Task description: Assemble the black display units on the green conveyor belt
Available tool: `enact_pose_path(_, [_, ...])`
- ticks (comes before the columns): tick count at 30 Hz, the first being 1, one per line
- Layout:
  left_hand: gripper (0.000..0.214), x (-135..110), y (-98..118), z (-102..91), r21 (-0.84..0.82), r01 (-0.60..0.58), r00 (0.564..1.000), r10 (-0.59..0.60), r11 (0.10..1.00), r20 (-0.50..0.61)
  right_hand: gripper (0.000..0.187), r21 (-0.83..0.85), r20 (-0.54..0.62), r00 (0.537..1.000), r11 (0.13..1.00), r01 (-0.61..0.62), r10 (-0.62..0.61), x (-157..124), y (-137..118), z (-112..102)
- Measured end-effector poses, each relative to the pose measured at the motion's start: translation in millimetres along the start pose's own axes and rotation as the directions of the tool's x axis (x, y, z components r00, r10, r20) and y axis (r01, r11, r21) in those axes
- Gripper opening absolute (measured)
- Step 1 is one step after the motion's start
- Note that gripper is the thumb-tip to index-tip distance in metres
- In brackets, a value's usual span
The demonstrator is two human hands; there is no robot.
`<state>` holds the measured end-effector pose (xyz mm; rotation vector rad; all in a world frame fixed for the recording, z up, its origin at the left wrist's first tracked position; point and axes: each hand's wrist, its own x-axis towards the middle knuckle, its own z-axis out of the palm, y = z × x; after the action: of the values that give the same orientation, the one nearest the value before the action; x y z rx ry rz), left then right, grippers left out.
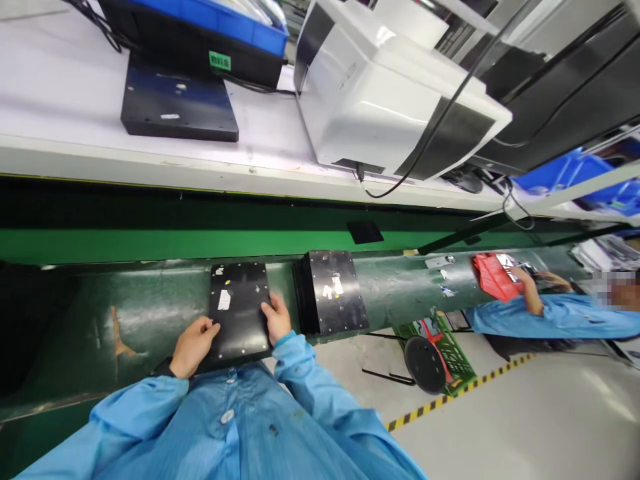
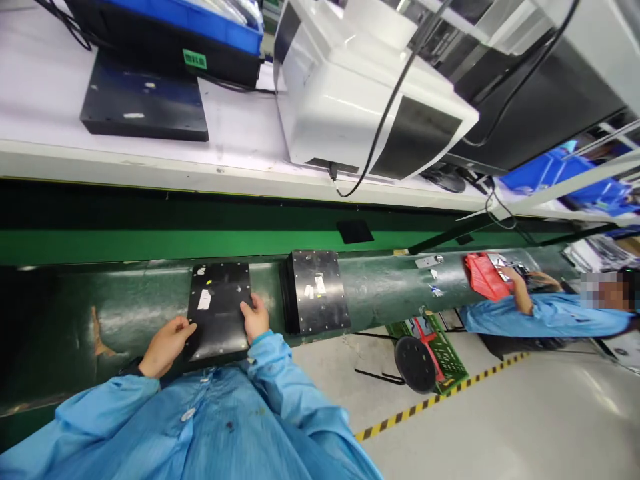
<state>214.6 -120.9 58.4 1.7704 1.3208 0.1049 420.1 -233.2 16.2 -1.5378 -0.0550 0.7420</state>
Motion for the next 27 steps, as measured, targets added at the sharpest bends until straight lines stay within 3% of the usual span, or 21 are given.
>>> enact_pose_path(2, [0.03,-14,46,-1.4,-0.037,-0.137,0.99,0.138,0.99,0.028,0.061,-0.032,-0.021,0.993,0.993,0.113,-0.113,-1,-38,-38])
enact_pose_path(5, [0.024,-25,125,16.1,-0.121,-0.353,0.926,0.365,0.928,0.099,0.066,-0.09,-0.113,0.961,0.966,0.242,-0.251,14,-96,-107])
enact_pose_path(8, [0.017,-26,192,55.5,-0.193,-0.44,0.852,0.476,0.877,0.217,0.07,-0.155,-0.21,0.93,0.949,0.274,-0.303,42,-140,-172])
enact_pose_path(11, [0.017,-24,230,105.0,-0.218,-0.461,0.792,0.51,0.86,0.336,0.071,-0.303,-0.263,0.919,0.929,0.212,-0.295,67,-163,-221])
enact_pose_path(14, [0.019,-27,237,147.8,-0.215,-0.471,0.754,0.517,0.855,0.406,0.073,-0.545,-0.277,0.92,0.834,0.087,-0.278,81,-162,-249])
enact_pose_path(17, [0.014,-31,228,170.5,-0.232,-0.483,0.749,0.536,0.844,0.389,0.081,-0.761,-0.195,0.934,0.647,0.049,-0.3,87,-152,-258])
enact_pose_path(19, [0.013,-32,223,175.1,-0.23,-0.492,0.755,0.543,0.84,0.367,0.086,-0.834,-0.145,0.937,0.549,0.058,-0.318,89,-148,-259])
enact_pose_path(21, [0.012,-31,221,175.9,-0.223,-0.496,0.757,0.544,0.839,0.363,0.088,-0.862,-0.137,0.938,0.504,0.045,-0.318,90,-146,-259])
enact_pose_path(27, [0.011,-15,224,180.9,-0.251,-0.441,0.774,0.507,0.862,0.379,0.087,-0.879,-0.115,0.951,0.476,0.038,-0.288,91,-161,-255])
